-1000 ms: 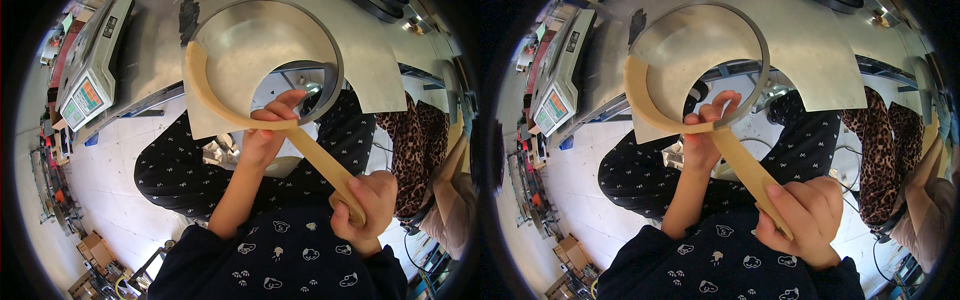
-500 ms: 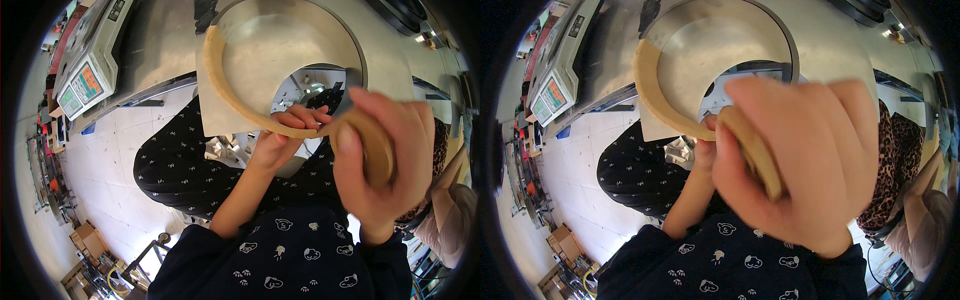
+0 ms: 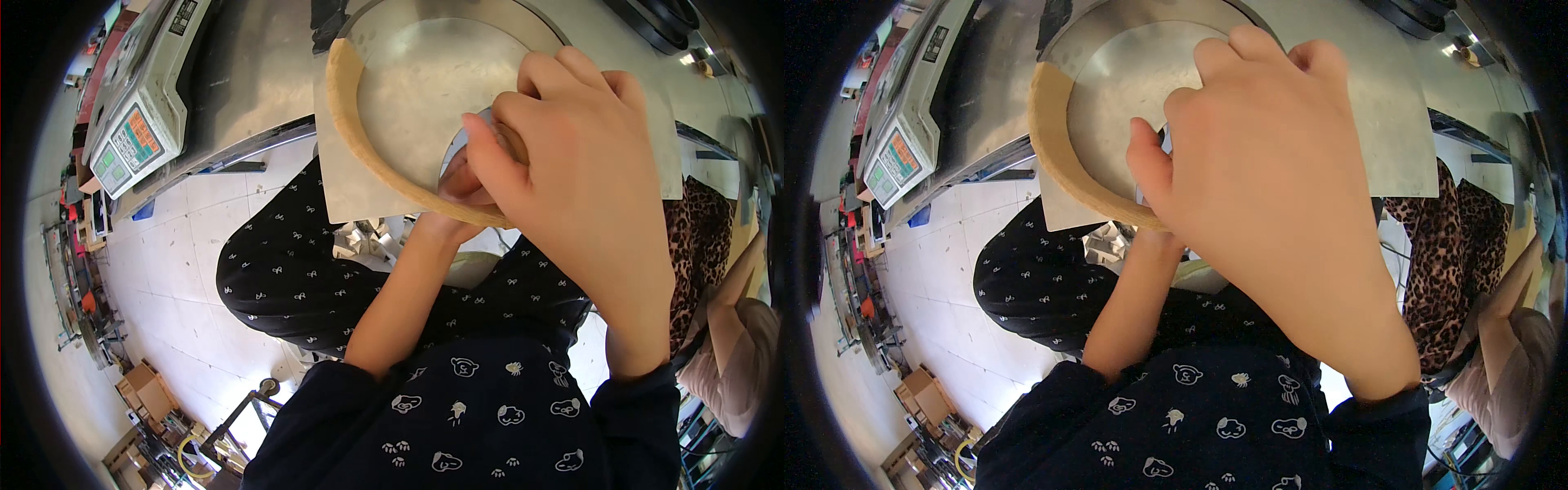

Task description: Assembling black and wooden-style circular rings by fitting them together and applying protective tape.

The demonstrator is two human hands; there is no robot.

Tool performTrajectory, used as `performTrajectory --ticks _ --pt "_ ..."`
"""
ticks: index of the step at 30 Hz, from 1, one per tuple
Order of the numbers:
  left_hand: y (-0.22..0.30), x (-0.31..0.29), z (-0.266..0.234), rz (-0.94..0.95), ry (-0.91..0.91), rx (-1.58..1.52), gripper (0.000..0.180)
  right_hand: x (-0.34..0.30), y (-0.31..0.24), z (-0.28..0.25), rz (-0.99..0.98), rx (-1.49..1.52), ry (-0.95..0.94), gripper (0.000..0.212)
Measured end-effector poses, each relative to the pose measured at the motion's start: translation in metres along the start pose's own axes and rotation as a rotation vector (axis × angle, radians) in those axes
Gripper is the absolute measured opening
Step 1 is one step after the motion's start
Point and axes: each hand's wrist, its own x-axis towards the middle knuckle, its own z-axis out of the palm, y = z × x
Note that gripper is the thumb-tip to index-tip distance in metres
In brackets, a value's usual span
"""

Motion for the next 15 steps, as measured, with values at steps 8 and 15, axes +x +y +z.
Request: performTrajectory --ticks 8,15 --pt "-0.032 -0.034 -0.023 -0.008 0.348 -0.030 0.067 -0.032 0.016 -0.021 0.114 0.272 0.229 0.023" --pt "-0.084 -0.069 -0.025 -0.054 0.260 -0.206 0.059 -0.121 0.010 0.039 0.169 0.450 0.147 0.052"
